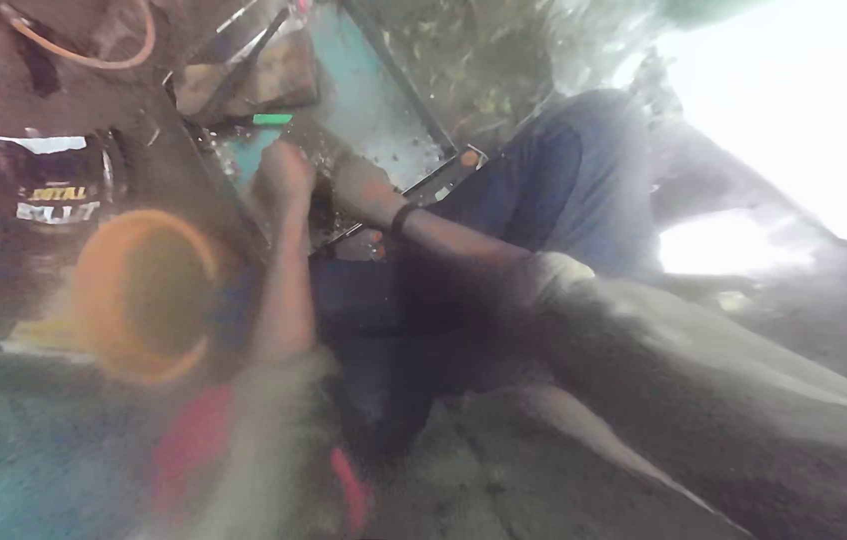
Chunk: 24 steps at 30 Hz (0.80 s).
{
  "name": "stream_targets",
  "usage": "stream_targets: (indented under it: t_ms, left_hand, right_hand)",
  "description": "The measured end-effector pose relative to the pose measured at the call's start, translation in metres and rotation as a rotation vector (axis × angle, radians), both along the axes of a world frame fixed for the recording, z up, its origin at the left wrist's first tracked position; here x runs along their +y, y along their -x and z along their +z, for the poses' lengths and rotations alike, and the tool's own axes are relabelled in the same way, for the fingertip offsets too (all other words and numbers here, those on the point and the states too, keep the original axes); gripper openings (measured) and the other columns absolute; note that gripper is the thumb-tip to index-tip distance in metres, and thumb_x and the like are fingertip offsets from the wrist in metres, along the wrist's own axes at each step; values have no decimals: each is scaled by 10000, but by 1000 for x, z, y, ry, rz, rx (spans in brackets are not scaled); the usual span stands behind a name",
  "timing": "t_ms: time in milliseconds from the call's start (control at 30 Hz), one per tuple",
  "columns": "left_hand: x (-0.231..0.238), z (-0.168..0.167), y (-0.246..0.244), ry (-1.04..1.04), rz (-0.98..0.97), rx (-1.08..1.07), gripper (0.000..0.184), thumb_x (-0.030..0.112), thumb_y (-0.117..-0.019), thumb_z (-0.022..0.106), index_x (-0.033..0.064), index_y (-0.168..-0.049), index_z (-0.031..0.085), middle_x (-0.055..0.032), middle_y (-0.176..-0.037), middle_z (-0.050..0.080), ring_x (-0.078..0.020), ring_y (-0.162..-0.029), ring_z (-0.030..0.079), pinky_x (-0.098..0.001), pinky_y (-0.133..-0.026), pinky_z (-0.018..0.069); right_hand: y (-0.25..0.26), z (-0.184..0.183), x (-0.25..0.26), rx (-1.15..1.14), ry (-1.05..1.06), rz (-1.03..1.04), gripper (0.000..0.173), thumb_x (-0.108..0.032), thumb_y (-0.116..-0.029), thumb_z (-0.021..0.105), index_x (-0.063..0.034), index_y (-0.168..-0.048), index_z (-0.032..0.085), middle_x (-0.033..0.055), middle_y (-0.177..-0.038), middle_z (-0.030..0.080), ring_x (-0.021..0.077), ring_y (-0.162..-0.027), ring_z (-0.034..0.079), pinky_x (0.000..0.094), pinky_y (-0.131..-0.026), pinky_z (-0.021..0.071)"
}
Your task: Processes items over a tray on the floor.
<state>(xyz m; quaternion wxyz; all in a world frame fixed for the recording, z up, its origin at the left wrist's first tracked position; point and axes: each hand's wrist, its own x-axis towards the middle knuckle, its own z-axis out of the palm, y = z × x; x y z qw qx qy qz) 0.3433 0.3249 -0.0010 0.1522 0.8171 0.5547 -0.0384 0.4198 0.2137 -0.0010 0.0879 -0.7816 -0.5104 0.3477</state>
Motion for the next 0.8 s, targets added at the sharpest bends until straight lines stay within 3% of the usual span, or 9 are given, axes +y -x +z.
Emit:
stream_targets:
  t_ms: [67, 167, 367, 467, 533, 633, 800]
  left_hand:
    - [-2, 2, -3, 5, 25, 19, 254, 167, -972, 633, -12, -1120, 736, -268, -1190, 703, -436, -1158, 670, -646, -997, 514]
    - [-3, 2, -6, 7, 55, 45, 266, 172, -950, 675, -16, -1131, 726, -269, -1227, 687, -433, -1189, 653, -629, -1024, 504]
    - [0, 0, -6, -1, 63, 90, 226, 192, -929, 675, 24, -1060, 747, -243, -1198, 706, -426, -1160, 669, -649, -974, 524]
    - [-6, 1, -5, -10, 71, 110, 258, 227, -964, 630, 22, -1071, 745, -240, -1198, 707, -414, -1147, 680, -647, -961, 532]
    - [-4, 1, -7, -41, 79, 92, 271, 235, -973, 608, 21, -1074, 739, -239, -1159, 720, -415, -1099, 700, -653, -923, 547]
    - [-6, 0, -7, -19, 104, 71, 270, 218, -956, 631, 33, -1130, 722, -233, -1197, 708, -411, -1134, 686, -645, -951, 536]
    - [-4, 2, -1, 10, 88, 54, 291, 274, -949, 671, 54, -1123, 751, -231, -1201, 711, -422, -1151, 676, -657, -969, 525]
  right_hand:
    - [4, 0, 10, 31, -15, -3, 273, -244, -998, 597, 0, -1070, 693, 230, -1137, 693, 429, -1073, 678, 654, -799, 548]
    - [13, -9, 19, 31, -21, -1, 299, -273, -995, 612, -13, -1116, 697, 225, -1152, 693, 426, -1081, 678, 653, -809, 554]
    - [18, -10, 21, 43, 18, -33, 286, -246, -938, 668, -16, -1107, 685, 221, -1127, 692, 419, -1037, 689, 643, -742, 563]
    - [21, -16, 8, 58, 28, -27, 323, -288, -980, 632, -9, -1134, 684, 226, -1161, 688, 420, -1066, 684, 639, -793, 565]
    - [24, -11, -7, 57, 67, -31, 306, -267, -966, 650, 3, -1103, 692, 242, -1135, 694, 437, -1049, 686, 652, -789, 559]
    - [19, -4, -26, 33, 141, 6, 267, -226, -983, 631, 6, -1099, 692, 248, -1147, 691, 441, -1063, 685, 654, -794, 557]
    - [11, 13, -13, 34, 53, -13, 257, -248, -983, 621, -12, -1054, 690, 224, -1091, 697, 419, -1023, 693, 641, -752, 558]
